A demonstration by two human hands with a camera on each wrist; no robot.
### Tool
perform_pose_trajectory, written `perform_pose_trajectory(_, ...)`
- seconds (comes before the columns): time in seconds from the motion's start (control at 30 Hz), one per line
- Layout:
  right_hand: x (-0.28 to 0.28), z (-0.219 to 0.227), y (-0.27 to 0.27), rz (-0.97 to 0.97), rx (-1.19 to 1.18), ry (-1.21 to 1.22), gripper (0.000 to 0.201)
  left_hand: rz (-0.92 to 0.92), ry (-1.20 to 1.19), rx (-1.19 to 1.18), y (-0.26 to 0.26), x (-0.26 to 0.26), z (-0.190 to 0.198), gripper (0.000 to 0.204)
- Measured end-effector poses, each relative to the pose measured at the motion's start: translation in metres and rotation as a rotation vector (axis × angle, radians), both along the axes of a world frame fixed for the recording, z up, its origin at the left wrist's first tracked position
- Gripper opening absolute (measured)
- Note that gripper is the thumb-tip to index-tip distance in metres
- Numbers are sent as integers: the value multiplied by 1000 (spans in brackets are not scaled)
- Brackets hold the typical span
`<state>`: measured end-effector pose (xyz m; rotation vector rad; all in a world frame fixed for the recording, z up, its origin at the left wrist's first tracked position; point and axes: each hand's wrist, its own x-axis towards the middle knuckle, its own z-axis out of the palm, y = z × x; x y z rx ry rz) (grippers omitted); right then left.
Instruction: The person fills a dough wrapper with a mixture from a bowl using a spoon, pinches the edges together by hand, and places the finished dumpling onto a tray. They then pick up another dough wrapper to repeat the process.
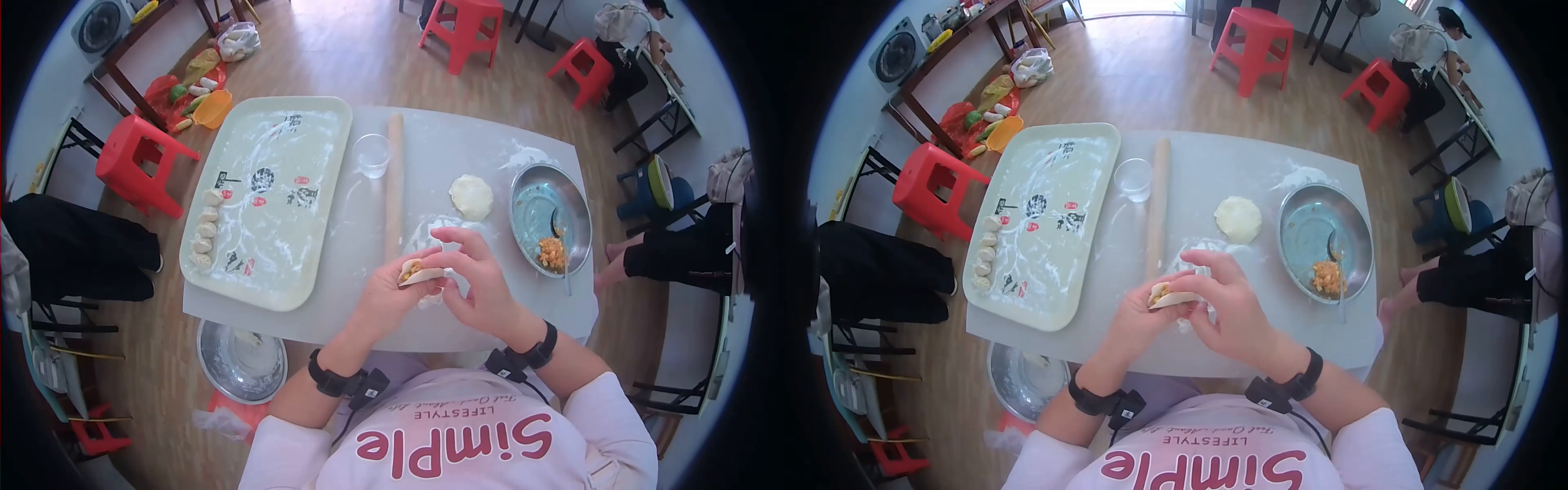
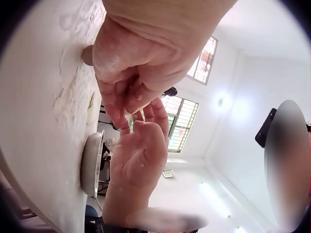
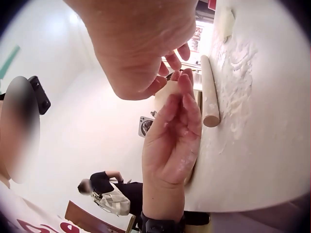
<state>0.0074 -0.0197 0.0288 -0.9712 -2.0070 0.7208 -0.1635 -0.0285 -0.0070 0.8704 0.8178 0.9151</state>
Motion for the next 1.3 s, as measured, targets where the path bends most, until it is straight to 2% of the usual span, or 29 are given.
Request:
perform_pose_trajectory(0.17,-10,4,3,-24,188,-191,39,-3,42,-7,2,-7,-3,42)
perform_pose_trajectory(0.27,-13,0,7,-25,216,-258,40,18,9,4,3,-8,-5,42)
perform_pose_trajectory(0.33,-15,-1,7,-29,207,-273,40,35,110,60,3,-9,-10,42)
perform_pose_trajectory(0.47,-19,-1,9,1,201,-304,40,73,118,51,4,-11,-13,41)
perform_pose_trajectory(0.6,-20,-1,11,17,174,-348,36,84,66,9,5,-18,-14,40)
perform_pose_trajectory(0.8,-18,6,17,103,37,-272,49,95,-75,-39,6,-31,-13,40)
perform_pose_trajectory(1.0,-20,19,23,218,211,-451,48,112,-103,-47,7,-38,-19,41)
perform_pose_trajectory(1.1,-21,27,34,212,270,-427,48,108,-117,-43,6,-42,-24,43)
perform_pose_trajectory(1.17,-24,33,53,58,184,-380,47,86,-127,-47,3,-44,-23,44)
perform_pose_trajectory(1.23,-33,34,78,-1,233,-363,47,42,-97,-51,-1,-44,-18,49)
perform_pose_trajectory(1.3,-39,32,102,-63,0,-553,51,29,-134,-72,-3,-45,-17,50)
